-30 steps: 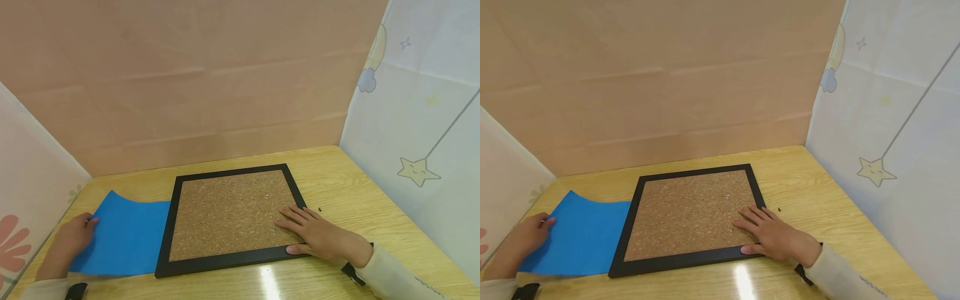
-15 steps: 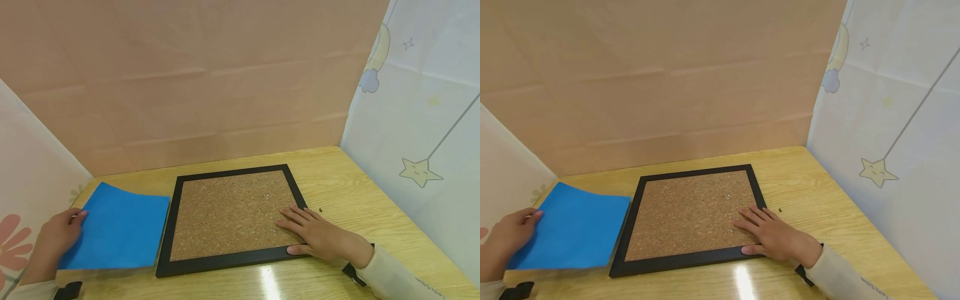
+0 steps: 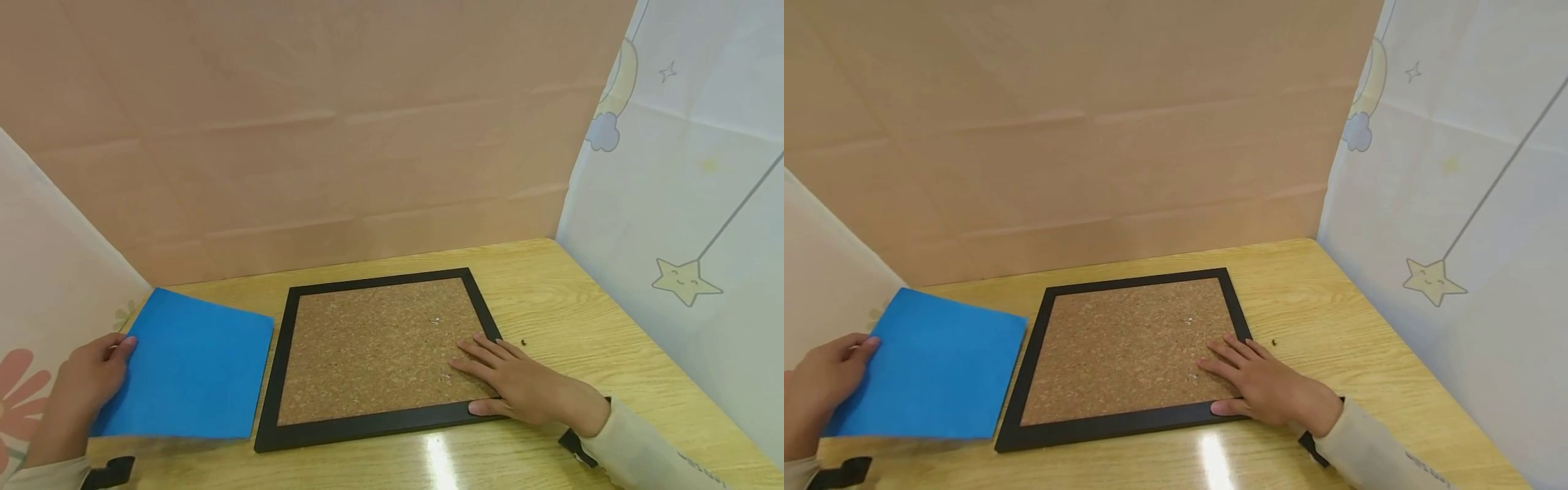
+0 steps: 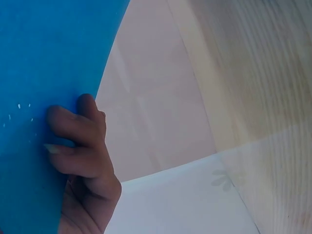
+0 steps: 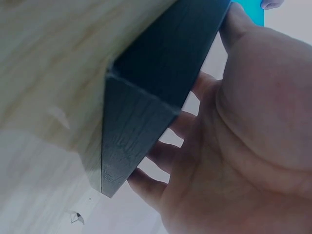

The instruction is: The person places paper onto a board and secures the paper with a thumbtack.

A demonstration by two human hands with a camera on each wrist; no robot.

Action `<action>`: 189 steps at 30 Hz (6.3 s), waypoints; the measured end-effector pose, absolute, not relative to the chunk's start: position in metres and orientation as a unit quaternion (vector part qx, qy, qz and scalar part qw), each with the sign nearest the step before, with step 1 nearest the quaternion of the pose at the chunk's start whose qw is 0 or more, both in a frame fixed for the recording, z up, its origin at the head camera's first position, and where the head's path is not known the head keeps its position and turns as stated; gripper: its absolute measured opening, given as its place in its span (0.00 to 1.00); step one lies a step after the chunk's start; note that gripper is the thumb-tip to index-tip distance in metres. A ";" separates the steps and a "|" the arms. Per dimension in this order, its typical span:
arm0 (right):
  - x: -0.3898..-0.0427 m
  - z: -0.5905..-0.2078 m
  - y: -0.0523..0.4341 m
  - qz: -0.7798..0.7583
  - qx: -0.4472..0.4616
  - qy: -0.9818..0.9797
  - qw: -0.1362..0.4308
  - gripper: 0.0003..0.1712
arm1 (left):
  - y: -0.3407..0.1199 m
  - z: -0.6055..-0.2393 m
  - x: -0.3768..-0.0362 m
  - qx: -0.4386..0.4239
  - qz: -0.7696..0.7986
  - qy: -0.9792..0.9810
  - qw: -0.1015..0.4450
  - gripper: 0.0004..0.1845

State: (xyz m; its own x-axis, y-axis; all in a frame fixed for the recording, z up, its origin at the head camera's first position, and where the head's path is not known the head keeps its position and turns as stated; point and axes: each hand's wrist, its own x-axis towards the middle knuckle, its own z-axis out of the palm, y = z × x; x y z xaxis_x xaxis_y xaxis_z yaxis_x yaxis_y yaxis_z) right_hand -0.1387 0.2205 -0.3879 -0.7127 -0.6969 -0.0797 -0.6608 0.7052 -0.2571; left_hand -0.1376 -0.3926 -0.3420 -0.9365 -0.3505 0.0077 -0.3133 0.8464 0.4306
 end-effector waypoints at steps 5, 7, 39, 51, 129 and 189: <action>-0.139 -0.388 0.220 -0.107 -0.369 0.919 0.085 0.39 | -0.391 -0.340 -0.137 0.190 -0.253 -0.948 0.036 0.33; -0.139 -0.387 0.221 -0.106 -0.370 0.919 0.084 0.39 | -0.389 -0.341 -0.136 0.190 -0.278 -0.941 0.024 0.34; -0.136 -0.386 0.222 -0.099 -0.366 0.921 0.085 0.39 | -0.291 -0.364 -0.150 0.109 -0.593 -0.782 -0.159 0.37; -0.137 -0.388 0.222 -0.098 -0.371 0.920 0.078 0.38 | -0.248 -0.375 -0.150 0.090 -0.639 -0.745 -0.168 0.34; -0.180 -0.407 0.199 -0.461 -0.164 0.856 0.170 0.28 | -0.160 -0.401 -0.161 -0.002 -0.601 -0.757 -0.256 0.24; -0.149 -0.384 0.205 -0.164 -0.453 0.865 0.141 0.38 | -0.160 -0.373 -0.134 -0.314 -0.165 -0.910 -0.216 0.36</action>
State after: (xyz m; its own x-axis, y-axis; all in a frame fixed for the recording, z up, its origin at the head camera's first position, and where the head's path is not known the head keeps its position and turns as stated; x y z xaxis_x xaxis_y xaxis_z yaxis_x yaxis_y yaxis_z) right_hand -0.1493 0.2048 -0.3837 -0.5491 -0.8303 -0.0958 -0.7375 0.5352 -0.4120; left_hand -0.1335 -0.1596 -0.3734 -0.7094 0.6430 -0.2886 0.5007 0.7479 0.4358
